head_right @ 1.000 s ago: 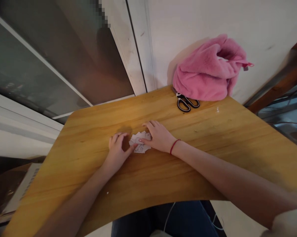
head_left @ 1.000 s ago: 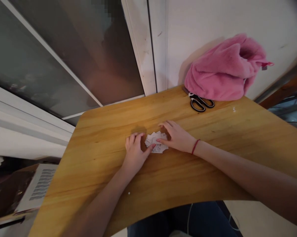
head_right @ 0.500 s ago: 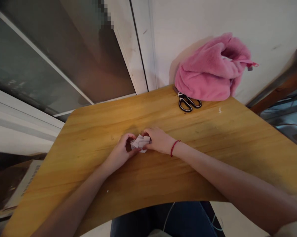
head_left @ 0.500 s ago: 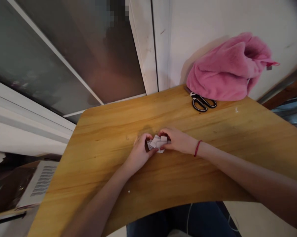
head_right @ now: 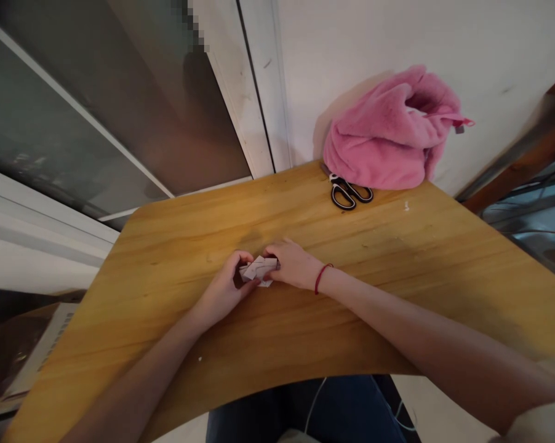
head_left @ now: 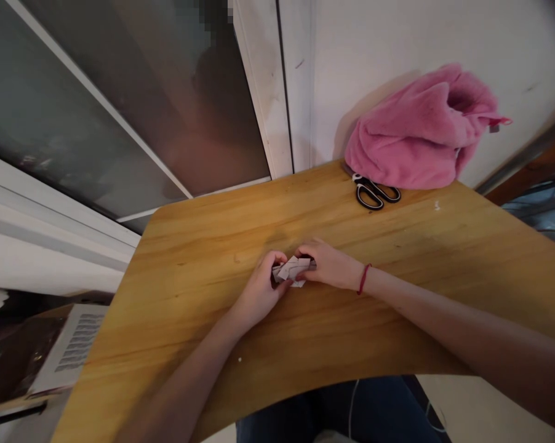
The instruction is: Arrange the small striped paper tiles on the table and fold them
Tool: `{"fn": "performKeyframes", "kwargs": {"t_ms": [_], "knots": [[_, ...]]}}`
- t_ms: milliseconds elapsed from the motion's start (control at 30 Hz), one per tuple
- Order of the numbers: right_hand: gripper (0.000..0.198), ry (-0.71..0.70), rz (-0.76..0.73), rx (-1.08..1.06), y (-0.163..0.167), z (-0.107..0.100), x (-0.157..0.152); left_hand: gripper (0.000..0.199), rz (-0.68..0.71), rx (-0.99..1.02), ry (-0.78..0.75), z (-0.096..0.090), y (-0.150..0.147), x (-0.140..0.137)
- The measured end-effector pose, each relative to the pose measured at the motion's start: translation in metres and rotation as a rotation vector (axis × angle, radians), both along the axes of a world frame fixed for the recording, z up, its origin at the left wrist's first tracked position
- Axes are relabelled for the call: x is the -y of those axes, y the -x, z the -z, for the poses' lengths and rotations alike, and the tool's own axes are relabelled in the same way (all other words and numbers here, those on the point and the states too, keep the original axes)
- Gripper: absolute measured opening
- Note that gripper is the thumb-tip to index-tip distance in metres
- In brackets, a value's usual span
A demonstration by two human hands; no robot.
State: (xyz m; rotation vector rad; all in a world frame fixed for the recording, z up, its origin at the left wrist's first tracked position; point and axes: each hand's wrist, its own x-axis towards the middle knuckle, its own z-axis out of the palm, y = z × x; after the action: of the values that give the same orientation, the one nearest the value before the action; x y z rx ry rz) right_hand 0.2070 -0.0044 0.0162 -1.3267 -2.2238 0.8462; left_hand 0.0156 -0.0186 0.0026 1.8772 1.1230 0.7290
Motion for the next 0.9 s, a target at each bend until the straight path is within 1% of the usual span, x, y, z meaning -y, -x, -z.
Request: {"fn": "performKeyframes", "kwargs": {"t_ms": [233,400,600,667,767,833,900], "knots": [[0.021,-0.031,-0.045,-0.041,0.0015,0.0021,0.0018,0.030,0.026,-0.034,-0.044,-0.0015,0.0004,0.0013],[0.024,-0.029,-0.066,-0.094,0.0039,0.0006,0.0047,0.031,0.029,-0.093,-0.144,-0.0077,-0.0011,0.0024],[0.028,-0.017,-0.062,-0.099,0.0079,-0.0012,0.0096,0.031,0.055,-0.073,-0.217,-0.0098,-0.0040,0.0066],[0.029,0.009,-0.060,-0.106,0.0086,-0.0022,0.0102,0.031,0.059,-0.074,-0.225,-0.0095,-0.0045,0.0073],[0.028,0.087,-0.034,-0.121,0.0085,-0.0039,0.0103,0.031,0.072,-0.065,-0.218,-0.0084,-0.0049,0.0075],[0.028,0.119,-0.019,-0.139,0.0079,-0.0042,0.0096,0.030,0.065,-0.044,-0.191,-0.0067,-0.0049,0.0071],[0.026,0.110,-0.027,-0.166,0.0071,-0.0032,0.0085,0.028,0.034,-0.005,-0.130,-0.0042,-0.0049,0.0063]]}}
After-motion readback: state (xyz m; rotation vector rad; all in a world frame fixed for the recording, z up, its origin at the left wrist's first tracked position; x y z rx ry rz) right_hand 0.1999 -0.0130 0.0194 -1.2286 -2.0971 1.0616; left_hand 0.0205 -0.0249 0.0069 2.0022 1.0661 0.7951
